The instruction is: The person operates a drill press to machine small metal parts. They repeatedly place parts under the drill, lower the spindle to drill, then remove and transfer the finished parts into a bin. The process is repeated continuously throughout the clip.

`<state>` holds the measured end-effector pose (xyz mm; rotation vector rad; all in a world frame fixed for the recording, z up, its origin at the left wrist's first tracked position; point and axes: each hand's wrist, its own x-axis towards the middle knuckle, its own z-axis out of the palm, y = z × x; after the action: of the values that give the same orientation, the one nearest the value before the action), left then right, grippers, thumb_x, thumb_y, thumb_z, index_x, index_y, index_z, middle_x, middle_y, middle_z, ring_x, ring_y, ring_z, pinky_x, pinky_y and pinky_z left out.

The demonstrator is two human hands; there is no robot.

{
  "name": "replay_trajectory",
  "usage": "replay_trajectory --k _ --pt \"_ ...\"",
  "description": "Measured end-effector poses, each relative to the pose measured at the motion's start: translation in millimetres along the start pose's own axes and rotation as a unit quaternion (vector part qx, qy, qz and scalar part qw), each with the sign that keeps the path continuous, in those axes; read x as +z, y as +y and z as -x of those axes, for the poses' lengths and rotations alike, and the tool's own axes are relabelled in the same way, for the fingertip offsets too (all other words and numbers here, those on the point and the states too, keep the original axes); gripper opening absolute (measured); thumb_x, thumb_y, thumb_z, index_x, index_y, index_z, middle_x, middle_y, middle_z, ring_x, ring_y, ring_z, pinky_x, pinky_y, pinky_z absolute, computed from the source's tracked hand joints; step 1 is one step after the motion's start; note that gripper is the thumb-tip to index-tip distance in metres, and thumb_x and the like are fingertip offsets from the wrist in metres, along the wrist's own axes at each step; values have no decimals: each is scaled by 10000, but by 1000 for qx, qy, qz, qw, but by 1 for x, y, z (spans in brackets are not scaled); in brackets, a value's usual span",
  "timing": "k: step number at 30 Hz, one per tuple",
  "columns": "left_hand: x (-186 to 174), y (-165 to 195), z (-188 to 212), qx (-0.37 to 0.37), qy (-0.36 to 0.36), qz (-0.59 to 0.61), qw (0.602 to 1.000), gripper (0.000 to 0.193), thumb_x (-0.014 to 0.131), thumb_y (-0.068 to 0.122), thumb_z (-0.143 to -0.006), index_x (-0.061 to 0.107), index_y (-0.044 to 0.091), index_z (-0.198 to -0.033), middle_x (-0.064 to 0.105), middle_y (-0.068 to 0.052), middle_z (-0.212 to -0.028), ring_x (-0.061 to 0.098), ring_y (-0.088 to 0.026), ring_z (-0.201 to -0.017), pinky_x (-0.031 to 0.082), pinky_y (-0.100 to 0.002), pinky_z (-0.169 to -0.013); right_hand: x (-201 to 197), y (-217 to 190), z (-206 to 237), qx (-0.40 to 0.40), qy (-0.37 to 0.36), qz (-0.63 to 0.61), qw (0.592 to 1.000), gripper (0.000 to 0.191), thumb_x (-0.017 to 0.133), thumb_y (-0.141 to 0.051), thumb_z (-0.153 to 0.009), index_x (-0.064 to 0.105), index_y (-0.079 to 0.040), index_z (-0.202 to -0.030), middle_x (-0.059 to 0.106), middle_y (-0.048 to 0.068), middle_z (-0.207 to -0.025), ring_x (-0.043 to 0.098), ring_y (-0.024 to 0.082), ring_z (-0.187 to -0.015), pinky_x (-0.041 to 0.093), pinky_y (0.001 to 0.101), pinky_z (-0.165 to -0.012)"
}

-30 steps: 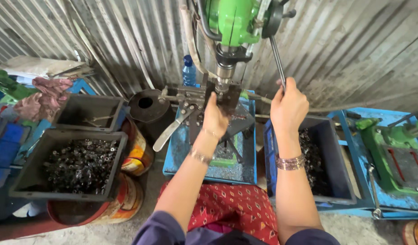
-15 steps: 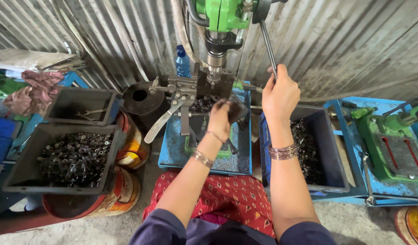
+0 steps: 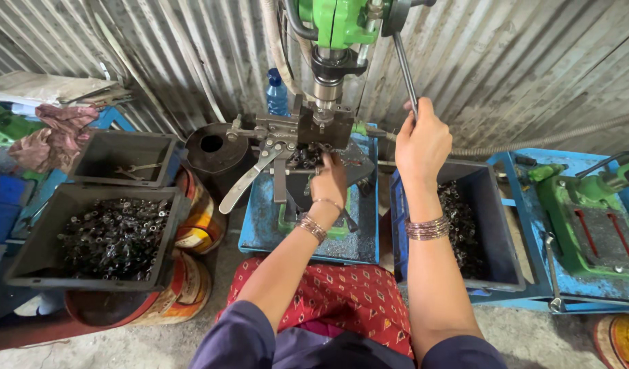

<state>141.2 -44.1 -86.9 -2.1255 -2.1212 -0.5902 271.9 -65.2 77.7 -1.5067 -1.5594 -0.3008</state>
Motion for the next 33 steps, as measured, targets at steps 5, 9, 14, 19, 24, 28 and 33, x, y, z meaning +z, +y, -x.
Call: replay_trajectory --k 5,9,14,19,24,28,33 --pt "5 -7 6 10 -45 30 998 328 614 103 -930 527 35 -1239 552 -185 -1359 758 -305 -867 627 -416 -602 0 0 0 -20 16 -14 1000 131 632 -33 -946 645 -107 -1053 705 151 -806 687 396 -735 509 494 -624" --pt "2 -11 15 -58 -75 120 988 400 536 131 -1017 457 52 -1401 674 -181 -1076 755 -325 -864 613 -461 -716 1 1 1 0 -2 0 1000 121 640 -41 -959 655 -105 -1060 683 160 -750 678 402 -714 495 507 -620" --pt "-8 -9 27 -51 -56 159 984 398 558 123 -960 437 75 -1336 686 -201 -1082 737 -381 -892 597 -497 -729 1 1 1 -8 8 -9 1000 120 639 -43 -957 654 -109 -1056 682 161 -754 678 400 -714 501 498 -619" --pt "-5 13 8 -115 -30 562 819 517 631 250 -1050 394 110 -1487 711 -206 -1116 687 -343 -941 565 -442 -778 2 1 1 -7 13 -9 1000 124 636 -38 -951 654 -109 -1052 688 157 -764 680 401 -723 502 500 -623" --pt "-13 34 -35 -356 26 826 437 491 431 389 -1057 433 120 -1467 647 -39 -1067 675 -177 -703 533 -327 -531 3 2 1 -11 12 -9 1000 115 636 -35 -956 651 -102 -1047 689 157 -771 677 403 -722 498 502 -622" --pt "-23 36 -48 -379 80 843 372 547 360 405 -1036 326 209 -1545 712 -129 -1073 641 -171 -638 421 -306 -420 3 2 1 -1 2 -14 1000 121 629 -34 -949 648 -101 -1048 682 157 -758 678 397 -711 500 496 -623" --pt "-21 35 -49 -346 74 859 370 612 364 465 -1062 243 268 -1629 718 -243 -1210 529 -175 -532 373 -261 -359 3 2 0 -18 13 -8 1000 123 627 -29 -951 645 -101 -1050 695 157 -790 680 400 -725 499 495 -620"
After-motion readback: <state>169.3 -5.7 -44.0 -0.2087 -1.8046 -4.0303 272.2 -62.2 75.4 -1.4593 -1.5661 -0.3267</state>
